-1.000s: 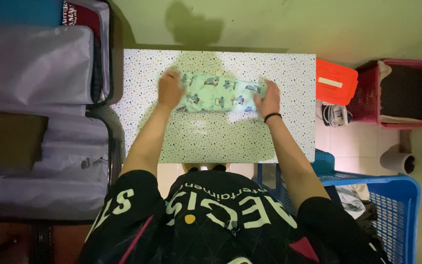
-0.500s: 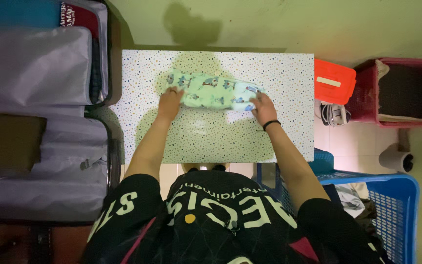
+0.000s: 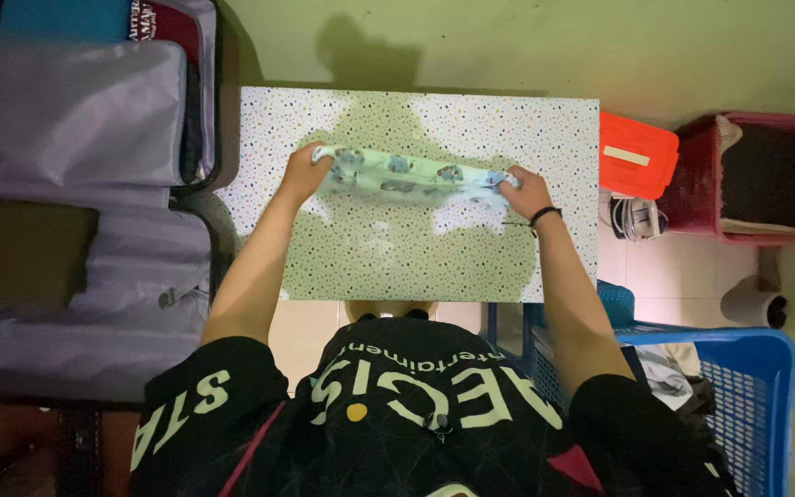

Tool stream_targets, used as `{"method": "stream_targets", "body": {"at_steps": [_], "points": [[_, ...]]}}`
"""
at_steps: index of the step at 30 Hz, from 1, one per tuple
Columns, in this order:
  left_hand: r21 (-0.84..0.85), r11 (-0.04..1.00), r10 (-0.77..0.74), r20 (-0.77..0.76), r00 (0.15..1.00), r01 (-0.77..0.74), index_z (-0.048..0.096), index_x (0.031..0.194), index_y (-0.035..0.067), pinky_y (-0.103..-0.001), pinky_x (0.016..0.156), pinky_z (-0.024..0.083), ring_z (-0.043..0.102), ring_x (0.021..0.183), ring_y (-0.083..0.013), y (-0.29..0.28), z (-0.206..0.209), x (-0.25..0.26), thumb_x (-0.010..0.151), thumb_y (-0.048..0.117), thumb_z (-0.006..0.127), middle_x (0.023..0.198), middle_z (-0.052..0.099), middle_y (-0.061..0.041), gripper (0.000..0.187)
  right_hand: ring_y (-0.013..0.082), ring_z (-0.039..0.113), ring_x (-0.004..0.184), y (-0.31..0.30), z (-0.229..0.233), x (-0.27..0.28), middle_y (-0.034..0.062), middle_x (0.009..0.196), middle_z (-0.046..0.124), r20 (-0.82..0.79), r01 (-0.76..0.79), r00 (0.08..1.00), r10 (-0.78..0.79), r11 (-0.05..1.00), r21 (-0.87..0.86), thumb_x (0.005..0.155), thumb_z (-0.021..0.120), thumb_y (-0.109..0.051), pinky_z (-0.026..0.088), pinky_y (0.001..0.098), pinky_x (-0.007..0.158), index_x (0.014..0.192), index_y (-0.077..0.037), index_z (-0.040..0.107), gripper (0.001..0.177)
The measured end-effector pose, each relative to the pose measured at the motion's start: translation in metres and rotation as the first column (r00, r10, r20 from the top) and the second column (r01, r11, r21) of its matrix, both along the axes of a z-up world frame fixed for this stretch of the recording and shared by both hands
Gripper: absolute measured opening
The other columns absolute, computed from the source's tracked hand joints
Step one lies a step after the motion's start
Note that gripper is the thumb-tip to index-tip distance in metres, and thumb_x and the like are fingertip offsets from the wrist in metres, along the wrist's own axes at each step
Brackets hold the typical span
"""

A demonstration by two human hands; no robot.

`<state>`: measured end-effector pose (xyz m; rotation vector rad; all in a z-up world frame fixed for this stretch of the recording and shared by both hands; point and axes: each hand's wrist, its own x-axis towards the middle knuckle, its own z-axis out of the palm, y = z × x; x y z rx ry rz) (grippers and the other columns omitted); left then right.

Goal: The person picks up clothing items from a laundry basket, folds them on a flat surface, and places them into an open suitcase.

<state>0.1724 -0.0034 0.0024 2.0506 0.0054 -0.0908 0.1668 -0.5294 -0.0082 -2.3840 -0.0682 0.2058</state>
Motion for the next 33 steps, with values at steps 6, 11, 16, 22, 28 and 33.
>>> {"method": "stream_targets", "body": {"at_steps": [6,11,16,22,28,33], "points": [[-0.005,0.988,0.147,-0.261,0.954,-0.154,0.067,0.123,0.003,-0.04,0.089,0.053,0.07,0.101,-0.0285,0.003,-0.041,-0.005,0.094,0.031,0.061,0.112,0.073,-0.019,0.042,0.0159,0.059,0.077,-0.011,0.002,0.016,0.0068,0.086,0.067,-0.422,-0.043,0.892,0.162,0.959,0.279,0.091,0.068,-0.035,0.049,0.0362,0.07,0.097,-0.003,0.072,0.032],[0.317,0.935,0.212,-0.144,0.967,-0.157,0.061,0.128,-0.002,-0.048,0.097,0.05,0.063,0.113,-0.0439,-0.012,-0.07,-0.03,0.093,0.031,0.068,0.122,0.066,-0.03,0.048,0.0218,0.066,0.084,0.02,-0.013,0.009,0.0112,0.102,0.07,-0.448,0.151,0.891,-0.073,0.979,0.14,0.082,0.079,-0.037,0.056,0.0387,0.075,0.117,-0.006,0.059,0.051],[0.508,0.801,0.346,0.039,0.938,-0.316,0.06,0.133,-0.001,-0.051,0.098,0.047,0.058,0.119,-0.039,-0.039,-0.049,-0.06,0.086,0.013,0.06,0.129,0.063,-0.025,0.049,0.0416,0.057,0.114,0.053,-0.015,-0.014,0.0254,0.122,0.061,0.226,0.107,0.972,-0.066,0.979,-0.175,0.081,0.085,-0.027,0.048,0.0497,0.099,0.126,-0.002,0.058,0.058],[0.771,0.636,-0.248,0.158,0.956,0.037,0.051,0.142,0.001,-0.062,0.118,0.028,0.043,0.144,-0.0357,-0.131,-0.041,-0.056,0.091,0.023,0.062,0.155,0.046,-0.02,0.056,0.0379,0.046,0.141,0.136,-0.041,-0.017,0.0216,0.15,0.049,0.125,-0.133,0.975,0.182,0.937,-0.324,0.09,0.058,-0.011,0.035,0.0486,0.123,0.14,-0.004,0.055,0.05],[0.744,0.638,-0.423,0.124,0.898,0.198,0.03,0.158,0.016,-0.065,0.118,0.016,0.021,0.154,-0.0335,-0.178,-0.069,-0.069,0.1,0.044,0.051,0.168,0.022,-0.014,0.068,0.0338,0.006,0.159,0.167,-0.055,-0.057,0.0153,0.171,0.008,-0.116,-0.388,0.895,0.43,0.626,-0.677,0.103,0.038,-0.051,0.009,0.0531,0.126,0.161,-0.006,0.018,0.076],[0.754,0.631,-0.257,-0.019,0.966,0.183,0.023,0.164,0.021,-0.067,0.122,0.009,0.014,0.158,-0.027,-0.148,-0.062,-0.081,0.102,0.054,0.049,0.172,0.017,-0.007,0.076,0.0389,0.002,0.154,0.137,-0.039,-0.066,0.0232,0.168,0.005,-0.131,-0.345,0.93,0.342,0.7,-0.625,0.101,0.031,-0.066,0.006,0.05,0.124,0.162,-0.008,0.014,0.085]]}}
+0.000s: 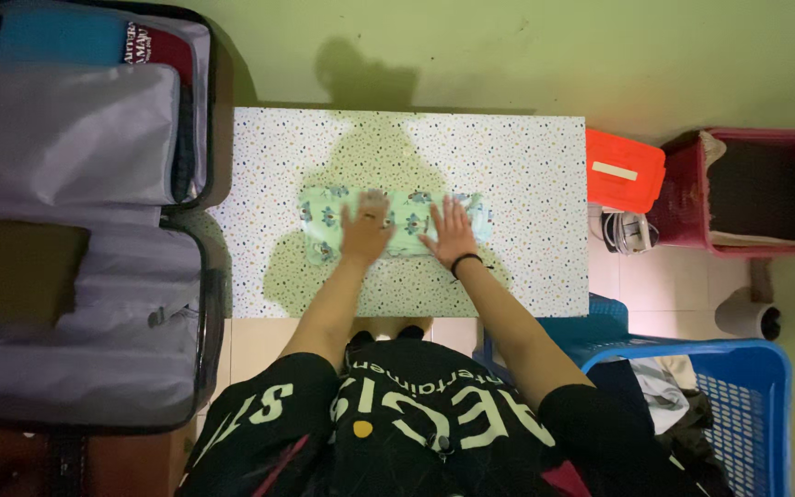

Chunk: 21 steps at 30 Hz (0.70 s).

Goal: The person picks up clothing items from a laundry basket, folds them on a flat surface, and places them into an open suitcase.

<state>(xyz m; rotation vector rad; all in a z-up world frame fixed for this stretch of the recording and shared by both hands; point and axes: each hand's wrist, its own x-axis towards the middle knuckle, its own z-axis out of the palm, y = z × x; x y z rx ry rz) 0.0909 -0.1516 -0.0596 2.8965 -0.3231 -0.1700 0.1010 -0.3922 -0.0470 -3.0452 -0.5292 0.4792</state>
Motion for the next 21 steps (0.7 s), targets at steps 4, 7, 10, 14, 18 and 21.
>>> {"method": "stream_targets", "body": {"at_steps": [4,7,10,14,18,21], "points": [[-0.031,0.994,0.106,0.185,0.977,-0.103,0.026,0.164,0.015,-0.066,0.122,0.013,0.016,0.159,-0.0301,0.05,-0.006,-0.01,0.099,0.056,0.054,0.172,0.018,-0.011,0.082,0.0385,0.011,0.157,-0.022,-0.011,-0.011,0.0253,0.168,0.016,0.313,-0.041,0.949,0.038,0.999,0.001,0.104,0.032,-0.063,0.012,0.0492,0.127,0.161,-0.005,0.024,0.083],[-0.075,0.982,0.189,0.229,0.955,-0.176,0.03,0.163,0.015,-0.065,0.124,0.014,0.016,0.161,-0.0287,0.076,-0.012,-0.02,0.098,0.06,0.055,0.174,0.019,-0.008,0.083,0.0401,0.03,0.149,-0.03,-0.015,-0.01,0.0244,0.159,0.037,0.433,-0.033,0.901,-0.005,0.996,0.081,0.105,0.043,-0.05,0.023,0.0498,0.123,0.15,-0.004,0.046,0.064],[-0.046,0.978,0.209,0.275,0.938,-0.204,0.033,0.164,0.013,-0.065,0.124,0.015,0.014,0.161,-0.0272,0.09,-0.011,-0.026,0.098,0.062,0.057,0.175,0.017,-0.004,0.085,0.0398,0.051,0.134,-0.042,-0.008,-0.013,0.0187,0.14,0.06,0.376,0.017,0.914,-0.155,0.938,0.345,0.104,0.059,-0.026,0.039,0.0491,0.117,0.126,-0.007,0.066,0.03],[0.03,0.98,0.185,0.233,0.955,-0.197,0.033,0.159,0.003,-0.068,0.121,0.013,0.014,0.157,-0.0317,0.085,0.004,-0.021,0.094,0.06,0.06,0.171,0.015,-0.011,0.091,0.0334,0.062,0.111,-0.06,0.017,0.002,0.0124,0.11,0.068,0.312,0.078,0.915,-0.255,0.872,0.484,0.087,0.077,-0.014,0.05,0.0464,0.1,0.097,-0.011,0.071,0.012],[-0.092,0.96,0.272,0.092,0.958,-0.264,0.03,0.156,0.004,-0.063,0.124,0.012,0.012,0.156,-0.0334,0.052,0.024,-0.01,0.088,0.051,0.068,0.167,0.016,-0.014,0.091,0.0416,0.06,0.104,-0.064,0.031,0.009,0.0229,0.109,0.064,0.454,0.173,0.776,-0.439,0.839,0.516,0.058,0.092,-0.018,0.051,0.048,0.09,0.106,-0.004,0.063,0.057],[-0.383,0.914,0.183,0.1,0.978,-0.132,0.029,0.161,0.006,-0.051,0.128,0.019,0.013,0.16,-0.035,0.022,0.031,-0.009,0.092,0.036,0.07,0.172,0.017,-0.016,0.086,0.0442,0.06,0.103,-0.07,0.02,0.016,0.0301,0.113,0.06,0.144,0.5,0.708,-0.691,0.635,0.589,0.056,0.102,-0.028,0.051,0.0472,0.088,0.124,0.006,0.051,0.092]]}}
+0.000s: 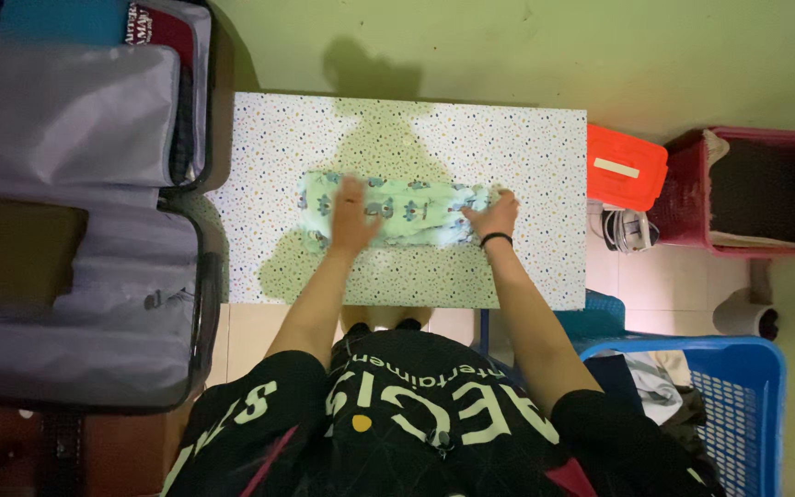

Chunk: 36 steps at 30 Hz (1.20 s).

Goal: The person picks up clothing items from a laundry basket, folds them on a flat surface, and places them into an open suitcase.

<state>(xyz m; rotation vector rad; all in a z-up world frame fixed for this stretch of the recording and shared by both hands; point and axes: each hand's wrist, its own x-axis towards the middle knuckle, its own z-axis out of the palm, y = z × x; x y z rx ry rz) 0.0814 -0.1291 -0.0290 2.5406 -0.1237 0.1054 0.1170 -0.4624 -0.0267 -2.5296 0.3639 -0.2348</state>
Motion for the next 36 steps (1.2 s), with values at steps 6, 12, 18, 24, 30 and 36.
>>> {"method": "stream_targets", "body": {"at_steps": [6,12,18,24,30,36], "points": [[-0.275,0.932,-0.256,-0.033,0.966,0.238,0.024,0.159,0.0,-0.043,0.124,0.026,0.017,0.156,-0.0393,-0.08,-0.016,-0.002,0.088,0.024,0.072,0.17,0.017,-0.021,0.089,0.0331,0.068,0.111,-0.016,-0.024,0.008,0.0259,0.122,0.068,-0.448,0.155,0.893,-0.04,0.962,0.223,0.058,0.099,-0.045,0.055,0.038,0.095,0.128,0.01,0.049,0.102],[-0.171,0.953,-0.25,0.028,0.968,0.251,0.03,0.156,-0.001,-0.046,0.123,0.029,0.023,0.155,-0.0416,-0.102,-0.026,-0.004,0.086,0.022,0.074,0.168,0.02,-0.021,0.086,0.031,0.073,0.098,-0.027,-0.022,0.003,0.0214,0.105,0.075,-0.471,0.082,0.878,0.086,0.942,0.326,0.063,0.091,-0.054,0.055,0.0397,0.088,0.106,0.003,0.075,0.073],[-0.036,0.98,-0.191,0.12,0.974,0.197,0.05,0.143,0.001,-0.048,0.111,0.042,0.046,0.135,-0.0386,-0.112,0.004,0.005,0.082,0.02,0.075,0.155,0.044,-0.019,0.069,0.031,0.072,0.095,-0.036,-0.014,0.011,0.0233,0.106,0.073,-0.276,0.134,0.96,-0.05,0.946,0.294,0.062,0.095,-0.053,0.058,0.0386,0.083,0.117,0.007,0.056,0.09],[-0.616,0.786,-0.157,-0.129,0.979,0.045,0.05,0.15,0.01,-0.037,0.083,0.057,0.069,0.087,-0.0227,-0.124,0.033,0.027,0.096,0.027,0.064,0.127,0.067,-0.012,0.059,0.0305,0.073,0.096,-0.013,0.034,0.019,0.0231,0.107,0.073,-0.155,-0.005,0.987,0.052,0.956,0.293,0.067,0.092,-0.054,0.058,0.0381,0.087,0.119,0.0,0.052,0.085],[-0.87,0.361,-0.198,-0.423,0.884,-0.336,0.049,0.151,0.01,-0.038,0.073,0.06,0.065,0.091,-0.021,-0.105,0.037,0.044,0.097,0.05,0.057,0.121,0.063,-0.016,0.067,0.0256,0.071,0.091,0.063,0.087,0.015,0.0156,0.103,0.073,0.09,-0.334,0.942,0.324,0.871,0.36,0.071,0.093,-0.042,0.059,0.0352,0.081,0.112,-0.002,0.059,0.067],[-0.812,0.327,0.042,-0.498,0.866,-0.483,0.033,0.158,0.004,-0.036,0.089,0.057,0.064,0.125,-0.0283,-0.03,0.013,0.035,0.091,0.066,0.071,0.15,0.052,-0.017,0.098,0.0175,0.071,0.095,0.127,0.086,0.0,0.0113,0.114,0.07,-0.074,-0.251,0.848,0.525,0.52,0.816,0.103,0.06,-0.027,0.063,0.031,0.078,0.132,-0.006,0.061,0.036]]}}
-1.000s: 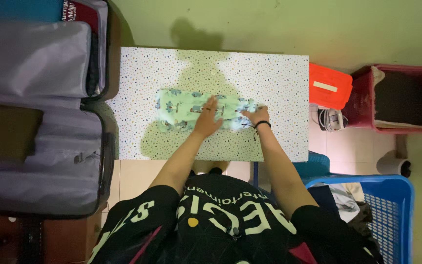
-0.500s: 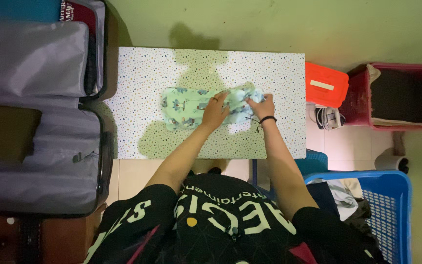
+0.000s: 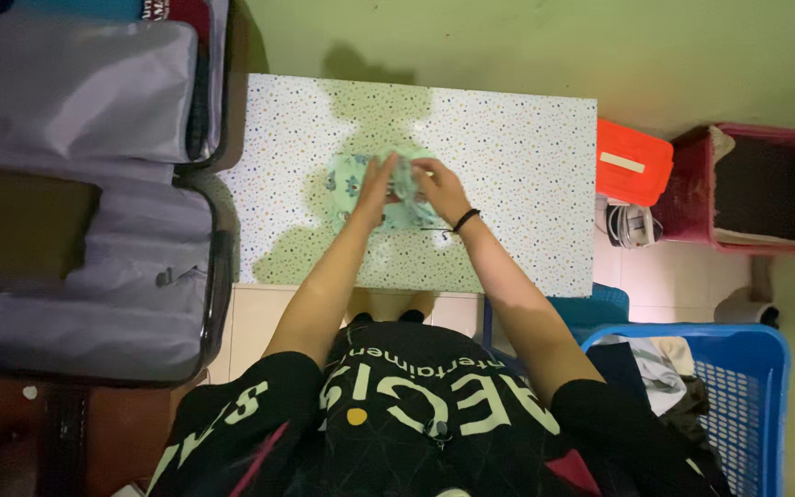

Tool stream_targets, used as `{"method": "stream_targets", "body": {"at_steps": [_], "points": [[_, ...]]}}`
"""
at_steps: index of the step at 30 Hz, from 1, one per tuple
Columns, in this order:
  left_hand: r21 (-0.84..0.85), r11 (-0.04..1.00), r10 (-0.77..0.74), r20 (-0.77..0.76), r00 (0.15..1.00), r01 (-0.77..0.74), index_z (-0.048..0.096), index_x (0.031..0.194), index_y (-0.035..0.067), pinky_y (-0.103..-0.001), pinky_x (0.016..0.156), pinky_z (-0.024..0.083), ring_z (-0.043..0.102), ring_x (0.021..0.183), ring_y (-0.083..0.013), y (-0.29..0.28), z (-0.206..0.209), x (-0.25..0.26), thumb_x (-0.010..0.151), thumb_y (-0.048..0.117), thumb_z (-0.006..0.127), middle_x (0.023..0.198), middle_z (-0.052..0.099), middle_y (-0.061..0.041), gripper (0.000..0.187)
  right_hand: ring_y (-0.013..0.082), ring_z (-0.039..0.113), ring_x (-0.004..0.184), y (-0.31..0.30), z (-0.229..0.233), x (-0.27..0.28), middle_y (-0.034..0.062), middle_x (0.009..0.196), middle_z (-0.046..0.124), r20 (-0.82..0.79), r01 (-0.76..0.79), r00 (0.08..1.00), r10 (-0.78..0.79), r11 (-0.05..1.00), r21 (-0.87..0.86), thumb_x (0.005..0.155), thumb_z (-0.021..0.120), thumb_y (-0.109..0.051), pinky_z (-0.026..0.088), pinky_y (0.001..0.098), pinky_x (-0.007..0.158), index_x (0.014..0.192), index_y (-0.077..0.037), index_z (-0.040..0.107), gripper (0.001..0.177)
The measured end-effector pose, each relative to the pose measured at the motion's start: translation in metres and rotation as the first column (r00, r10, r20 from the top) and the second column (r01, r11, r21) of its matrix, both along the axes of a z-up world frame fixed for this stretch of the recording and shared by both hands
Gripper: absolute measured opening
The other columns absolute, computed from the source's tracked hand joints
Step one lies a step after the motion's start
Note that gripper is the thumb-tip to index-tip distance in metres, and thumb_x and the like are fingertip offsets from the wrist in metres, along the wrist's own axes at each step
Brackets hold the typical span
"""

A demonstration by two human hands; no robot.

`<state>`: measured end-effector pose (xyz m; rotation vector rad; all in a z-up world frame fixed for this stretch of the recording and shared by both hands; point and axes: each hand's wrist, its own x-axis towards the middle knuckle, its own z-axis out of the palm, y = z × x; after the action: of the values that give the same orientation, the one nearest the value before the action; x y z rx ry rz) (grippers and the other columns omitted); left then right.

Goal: The person picks up clothing items from a laundry basket, folds them on a flat surface, and places them into an open suitcase.

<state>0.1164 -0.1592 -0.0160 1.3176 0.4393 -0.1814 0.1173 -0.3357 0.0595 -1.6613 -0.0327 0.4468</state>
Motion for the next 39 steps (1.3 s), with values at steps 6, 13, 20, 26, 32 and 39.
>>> {"method": "stream_targets", "body": {"at_steps": [6,13,20,26,32,39], "points": [[-0.033,0.999,0.023,-0.207,0.978,-0.031,0.025,0.154,0.013,-0.044,0.073,0.058,0.063,0.111,-0.0296,0.057,0.015,-0.019,0.072,0.042,0.082,0.137,0.058,-0.014,0.104,0.0153,0.063,0.118,0.041,-0.051,-0.008,0.0062,0.129,0.064,-0.063,-0.293,0.95,0.305,0.945,0.146,0.105,0.05,-0.028,0.059,0.0325,0.094,0.134,-0.007,0.059,0.036],[0.192,0.981,0.014,-0.071,0.997,0.0,0.03,0.154,0.006,-0.039,0.091,0.056,0.065,0.114,-0.0262,0.095,-0.046,-0.02,0.075,0.027,0.081,0.133,0.063,-0.016,0.096,0.0363,0.052,0.137,0.048,-0.077,-0.025,0.0172,0.142,0.059,0.45,-0.146,0.79,0.417,0.84,-0.523,0.102,0.056,-0.018,0.043,0.0477,0.117,0.135,-0.007,0.058,0.035],[0.807,0.588,-0.077,0.114,0.99,-0.047,0.051,0.144,-0.001,-0.047,0.104,0.048,0.056,0.122,-0.0412,0.105,-0.068,-0.025,0.08,0.041,0.085,0.133,0.057,-0.027,0.083,0.0405,0.024,0.153,0.032,-0.098,-0.023,0.0177,0.166,0.025,0.281,-0.099,0.676,0.681,0.462,-0.881,0.099,0.058,-0.026,0.031,0.059,0.116,0.154,-0.011,0.039,0.06],[0.732,0.681,0.049,-0.036,0.998,-0.007,0.055,0.134,-0.002,-0.046,0.095,0.05,0.059,0.115,-0.0391,0.103,-0.06,-0.029,0.076,0.046,0.082,0.131,0.055,-0.025,0.08,0.0401,0.018,0.155,0.033,-0.123,-0.011,0.0191,0.169,0.016,0.186,-0.182,0.654,0.733,0.391,-0.902,0.102,0.055,-0.036,0.027,0.0571,0.12,0.16,-0.013,0.029,0.067],[0.702,0.701,0.127,-0.295,0.947,0.125,0.058,0.124,-0.005,-0.044,0.09,0.056,0.069,0.105,-0.0364,0.099,-0.047,-0.026,0.062,0.05,0.088,0.115,0.07,-0.022,0.088,0.0392,0.013,0.156,0.033,-0.128,-0.009,0.0194,0.17,0.01,0.125,-0.206,0.63,0.766,0.32,-0.925,0.101,0.054,-0.04,0.025,0.0564,0.121,0.162,-0.015,0.024,0.073],[0.589,0.792,0.079,-0.362,0.929,0.162,0.072,0.113,-0.004,-0.04,0.089,0.058,0.075,0.101,-0.0336,0.098,-0.051,-0.026,0.059,0.052,0.084,0.111,0.076,-0.023,0.079,0.0389,0.011,0.157,0.031,-0.125,-0.012,0.0186,0.171,0.009,0.148,-0.205,0.629,0.763,0.346,-0.916,0.1,0.055,-0.041,0.023,0.0564,0.122,0.162,-0.016,0.025,0.073]]}}
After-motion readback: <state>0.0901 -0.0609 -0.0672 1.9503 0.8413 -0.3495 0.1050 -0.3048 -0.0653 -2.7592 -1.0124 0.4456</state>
